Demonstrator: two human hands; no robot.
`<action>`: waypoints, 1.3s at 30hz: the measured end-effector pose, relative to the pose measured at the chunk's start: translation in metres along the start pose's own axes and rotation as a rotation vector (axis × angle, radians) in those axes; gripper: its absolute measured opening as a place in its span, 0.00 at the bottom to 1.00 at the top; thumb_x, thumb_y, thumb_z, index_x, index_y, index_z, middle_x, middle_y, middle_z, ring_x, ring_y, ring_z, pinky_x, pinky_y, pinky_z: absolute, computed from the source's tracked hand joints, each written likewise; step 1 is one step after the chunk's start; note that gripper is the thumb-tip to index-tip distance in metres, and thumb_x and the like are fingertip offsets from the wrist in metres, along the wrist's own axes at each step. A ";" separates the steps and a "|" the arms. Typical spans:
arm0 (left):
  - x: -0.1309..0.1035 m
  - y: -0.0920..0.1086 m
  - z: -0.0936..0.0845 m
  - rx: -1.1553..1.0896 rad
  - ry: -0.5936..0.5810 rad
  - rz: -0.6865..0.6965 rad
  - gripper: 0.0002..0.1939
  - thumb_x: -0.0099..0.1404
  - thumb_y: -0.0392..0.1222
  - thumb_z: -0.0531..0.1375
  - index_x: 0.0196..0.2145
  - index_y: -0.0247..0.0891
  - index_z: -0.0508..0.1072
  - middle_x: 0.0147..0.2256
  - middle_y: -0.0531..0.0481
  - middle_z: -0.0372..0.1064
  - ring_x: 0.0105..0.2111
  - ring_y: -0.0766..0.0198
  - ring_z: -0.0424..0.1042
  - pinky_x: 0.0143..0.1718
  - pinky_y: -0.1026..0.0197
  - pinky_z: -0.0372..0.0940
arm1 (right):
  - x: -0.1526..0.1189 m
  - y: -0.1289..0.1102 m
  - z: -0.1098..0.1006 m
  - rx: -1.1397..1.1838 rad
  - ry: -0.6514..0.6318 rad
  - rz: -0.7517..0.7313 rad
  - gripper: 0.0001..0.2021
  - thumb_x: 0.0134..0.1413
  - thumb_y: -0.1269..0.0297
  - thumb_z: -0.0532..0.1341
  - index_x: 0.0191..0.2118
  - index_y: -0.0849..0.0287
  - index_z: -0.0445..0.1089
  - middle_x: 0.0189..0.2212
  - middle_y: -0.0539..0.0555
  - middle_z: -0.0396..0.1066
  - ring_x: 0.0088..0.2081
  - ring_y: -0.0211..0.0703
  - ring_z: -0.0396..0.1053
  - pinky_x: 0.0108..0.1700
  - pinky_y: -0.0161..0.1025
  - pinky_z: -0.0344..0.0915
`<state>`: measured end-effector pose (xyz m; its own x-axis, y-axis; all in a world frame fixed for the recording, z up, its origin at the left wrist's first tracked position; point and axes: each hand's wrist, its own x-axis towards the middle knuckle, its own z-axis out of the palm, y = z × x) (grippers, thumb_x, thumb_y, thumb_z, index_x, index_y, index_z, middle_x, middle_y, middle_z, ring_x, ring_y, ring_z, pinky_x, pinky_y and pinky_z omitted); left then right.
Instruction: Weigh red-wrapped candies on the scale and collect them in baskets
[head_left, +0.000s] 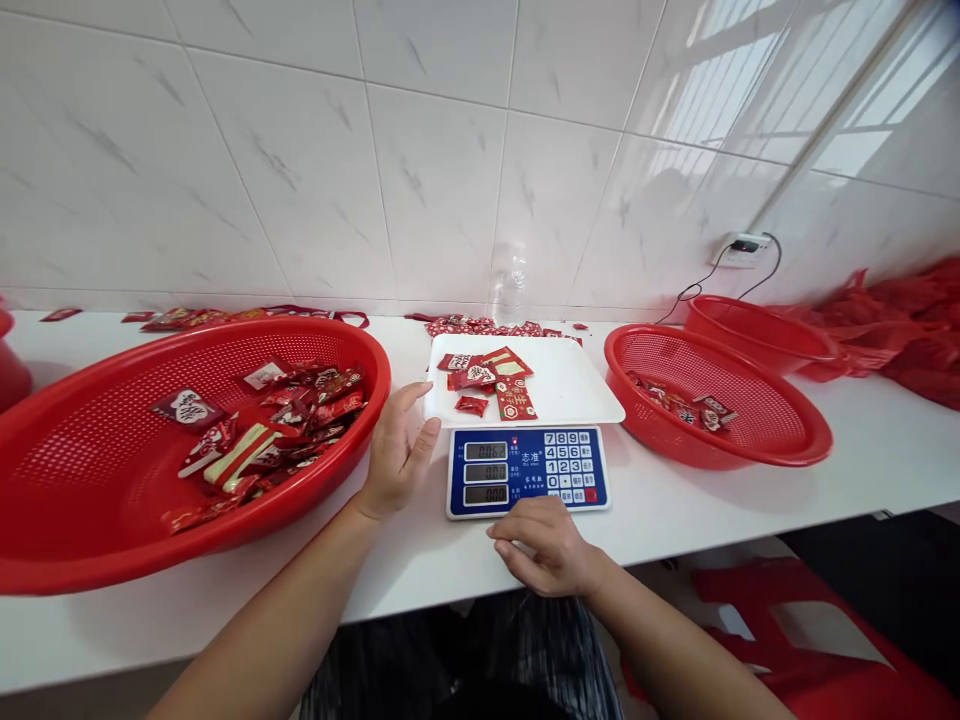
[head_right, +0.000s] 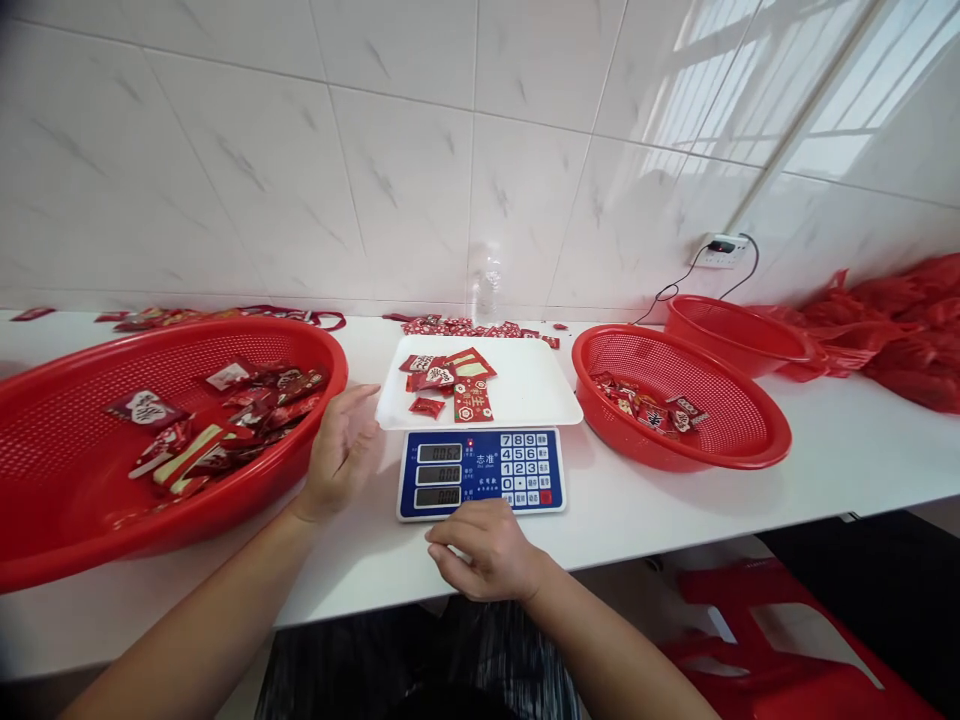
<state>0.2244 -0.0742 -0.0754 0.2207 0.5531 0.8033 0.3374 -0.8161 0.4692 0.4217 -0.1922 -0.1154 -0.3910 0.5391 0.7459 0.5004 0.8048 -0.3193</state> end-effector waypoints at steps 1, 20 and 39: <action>0.001 -0.001 -0.001 -0.036 -0.009 -0.051 0.20 0.68 0.43 0.52 0.56 0.39 0.60 0.54 0.41 0.62 0.55 0.55 0.63 0.58 0.47 0.58 | 0.000 0.000 -0.004 -0.011 0.001 -0.004 0.05 0.56 0.69 0.56 0.37 0.58 0.68 0.24 0.51 0.72 0.23 0.37 0.67 0.25 0.36 0.60; 0.012 -0.005 -0.004 -0.097 0.014 -0.194 0.18 0.69 0.48 0.50 0.53 0.41 0.66 0.55 0.45 0.64 0.58 0.55 0.60 0.61 0.50 0.55 | -0.005 0.026 -0.095 -0.412 0.070 0.162 0.09 0.57 0.71 0.57 0.43 0.56 0.70 0.31 0.54 0.75 0.31 0.41 0.73 0.33 0.38 0.68; 0.006 -0.011 -0.002 -0.026 -0.001 -0.146 0.18 0.69 0.46 0.50 0.54 0.40 0.63 0.55 0.43 0.62 0.59 0.56 0.59 0.61 0.48 0.53 | -0.025 0.089 -0.146 -0.878 0.061 0.597 0.22 0.62 0.53 0.51 0.58 0.56 0.61 0.56 0.61 0.64 0.58 0.56 0.60 0.56 0.57 0.59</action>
<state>0.2206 -0.0625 -0.0747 0.1724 0.6663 0.7255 0.3424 -0.7311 0.5901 0.5890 -0.1703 -0.0772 0.1289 0.7545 0.6435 0.9900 -0.0607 -0.1272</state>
